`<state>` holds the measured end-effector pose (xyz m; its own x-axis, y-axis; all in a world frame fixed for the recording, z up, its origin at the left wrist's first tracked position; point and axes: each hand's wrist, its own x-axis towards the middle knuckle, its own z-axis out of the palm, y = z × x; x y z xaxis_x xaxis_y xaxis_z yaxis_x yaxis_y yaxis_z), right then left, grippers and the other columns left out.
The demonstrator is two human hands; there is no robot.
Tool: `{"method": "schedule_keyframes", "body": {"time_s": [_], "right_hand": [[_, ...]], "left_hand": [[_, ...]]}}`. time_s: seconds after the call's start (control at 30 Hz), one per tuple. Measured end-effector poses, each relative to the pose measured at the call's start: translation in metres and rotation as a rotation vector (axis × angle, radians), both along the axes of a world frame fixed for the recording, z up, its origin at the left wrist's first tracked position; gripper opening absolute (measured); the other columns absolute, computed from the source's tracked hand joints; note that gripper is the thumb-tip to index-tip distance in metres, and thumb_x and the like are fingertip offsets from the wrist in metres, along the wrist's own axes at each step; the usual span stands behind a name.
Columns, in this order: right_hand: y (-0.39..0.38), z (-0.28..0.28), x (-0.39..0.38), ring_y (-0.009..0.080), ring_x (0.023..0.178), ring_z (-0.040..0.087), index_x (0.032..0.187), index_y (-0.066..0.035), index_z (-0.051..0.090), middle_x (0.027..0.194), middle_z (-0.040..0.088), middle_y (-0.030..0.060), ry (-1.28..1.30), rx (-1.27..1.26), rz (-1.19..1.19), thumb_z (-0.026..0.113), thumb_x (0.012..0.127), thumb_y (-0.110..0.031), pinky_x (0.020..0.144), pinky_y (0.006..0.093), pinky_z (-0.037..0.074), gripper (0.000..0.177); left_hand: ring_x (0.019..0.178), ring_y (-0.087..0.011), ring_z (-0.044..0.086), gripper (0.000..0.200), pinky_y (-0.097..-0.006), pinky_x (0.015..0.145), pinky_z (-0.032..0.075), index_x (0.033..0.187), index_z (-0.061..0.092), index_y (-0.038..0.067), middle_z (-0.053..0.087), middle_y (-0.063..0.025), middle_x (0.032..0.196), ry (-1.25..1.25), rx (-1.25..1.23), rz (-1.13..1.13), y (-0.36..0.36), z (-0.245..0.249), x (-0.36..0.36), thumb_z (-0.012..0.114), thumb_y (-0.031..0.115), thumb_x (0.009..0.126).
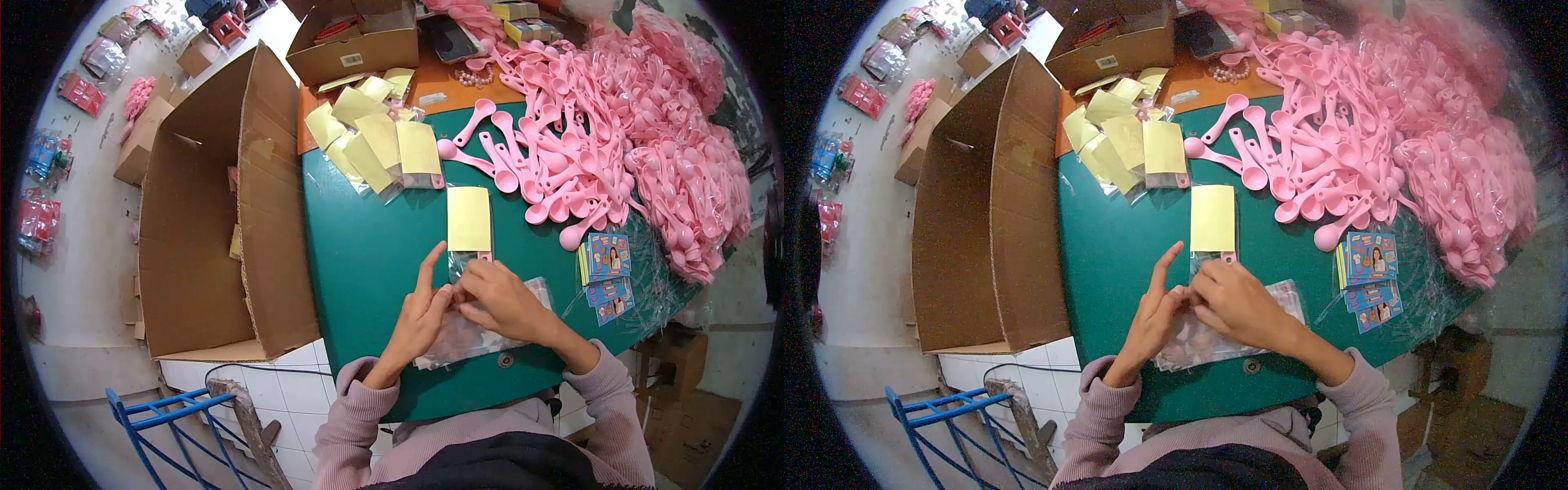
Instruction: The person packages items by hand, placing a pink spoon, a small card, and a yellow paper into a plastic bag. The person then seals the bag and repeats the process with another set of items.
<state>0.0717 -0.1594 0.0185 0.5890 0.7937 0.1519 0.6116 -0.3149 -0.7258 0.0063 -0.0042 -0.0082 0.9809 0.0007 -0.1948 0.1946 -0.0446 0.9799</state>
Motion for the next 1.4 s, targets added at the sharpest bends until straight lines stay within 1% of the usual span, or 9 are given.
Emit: {"method": "schedule_keyframes", "body": {"time_s": [0.07,0.5,0.67,0.87,0.97,1.03,1.1,1.27,1.4], "right_hand": [[-0.001,0.004,-0.005,0.0276,0.078,0.049,0.081,-0.003,0.050,0.080,0.047,0.0109,-0.137,-0.041,0.061,0.063,0.072,-0.014,0.069,0.0367,0.039,0.019],[-0.003,0.007,0.002,0.0243,0.081,0.050,0.082,-0.006,0.052,0.081,0.048,0.0085,-0.102,-0.088,-0.058,0.064,0.072,-0.015,0.069,0.0357,0.035,0.018],[0.001,0.003,-0.005,0.0241,0.080,0.049,0.081,-0.006,0.052,0.079,0.047,0.0082,-0.302,-0.085,-0.042,0.064,0.070,-0.014,0.069,0.0363,0.036,0.018],[0.000,0.009,-0.008,0.0229,0.077,0.049,0.079,-0.007,0.052,0.078,0.046,0.0080,-0.376,-0.095,0.067,0.063,0.069,-0.015,0.070,0.0360,0.036,0.017],[-0.013,0.018,0.002,0.0212,0.075,0.048,0.079,-0.007,0.051,0.075,0.044,0.0074,-0.184,-0.051,0.208,0.061,0.073,-0.016,0.072,0.0347,0.035,0.015],[-0.028,0.038,0.017,0.0184,0.071,0.047,0.077,-0.007,0.051,0.074,0.044,0.0059,0.272,0.048,0.520,0.058,0.078,-0.015,0.068,0.0308,0.036,0.011],[-0.054,0.055,0.047,0.0169,0.067,0.047,0.076,-0.006,0.051,0.073,0.047,0.0050,0.477,0.165,0.454,0.056,0.081,-0.016,0.063,0.0284,0.038,0.012],[-0.065,0.078,0.082,0.0198,0.070,0.050,0.079,-0.005,0.052,0.076,0.049,0.0067,0.166,-0.080,0.072,0.059,0.077,-0.014,0.065,0.0302,0.041,0.012],[-0.026,0.038,0.030,0.0261,0.085,0.051,0.086,-0.007,0.052,0.087,0.049,0.0099,-0.207,-0.137,0.122,0.063,0.073,-0.017,0.072,0.0362,0.040,0.020]], "left_hand": [[0.065,-0.0128,0.056,0.055,-0.0245,0.064,0.045,0.138,0.019,0.009,0.063,-0.0127,0.083,0.100,-0.245,0.026,0.000,-0.008,0.001,0.041,0.003,0.087],[0.087,-0.0174,0.060,0.056,-0.0290,0.080,0.047,0.139,0.014,0.009,0.063,-0.0151,0.093,0.036,-0.117,-0.064,0.000,0.002,0.000,0.039,0.003,0.089],[0.070,-0.0095,0.053,0.054,-0.0239,0.067,0.046,0.139,0.019,0.010,0.054,-0.0026,0.079,0.206,-0.536,0.108,-0.002,0.009,0.002,0.040,0.003,0.089],[0.068,-0.0034,0.050,0.050,-0.0171,0.055,0.038,0.137,0.025,0.011,0.058,-0.0042,0.082,0.155,-0.402,-0.029,0.002,0.002,0.000,0.040,0.002,0.089],[0.078,-0.0084,0.057,0.044,-0.0196,0.062,0.044,0.133,0.029,0.008,0.061,-0.0105,0.092,0.141,-0.302,0.059,-0.001,0.002,0.000,0.037,0.001,0.090],[0.086,-0.0129,0.058,0.042,-0.0233,0.069,0.047,0.131,0.030,0.007,0.060,-0.0138,0.097,0.144,-0.406,0.108,0.000,0.004,0.004,0.035,0.000,0.090],[0.094,-0.0175,0.060,0.040,-0.0270,0.075,0.050,0.129,0.032,0.006,0.059,-0.0171,0.101,0.154,-0.507,0.147,0.001,0.005,0.005,0.034,-0.001,0.090],[0.104,-0.0239,0.056,0.038,-0.0316,0.080,0.050,0.128,0.031,0.008,0.054,-0.0235,0.113,0.179,-0.461,-0.060,-0.001,0.010,0.004,0.029,0.000,0.091],[0.098,-0.0199,0.058,0.038,-0.0293,0.085,0.048,0.129,0.028,0.006,0.059,-0.0179,0.105,0.225,-0.530,-0.007,-0.003,0.013,0.003,0.031,0.002,0.091]]}}
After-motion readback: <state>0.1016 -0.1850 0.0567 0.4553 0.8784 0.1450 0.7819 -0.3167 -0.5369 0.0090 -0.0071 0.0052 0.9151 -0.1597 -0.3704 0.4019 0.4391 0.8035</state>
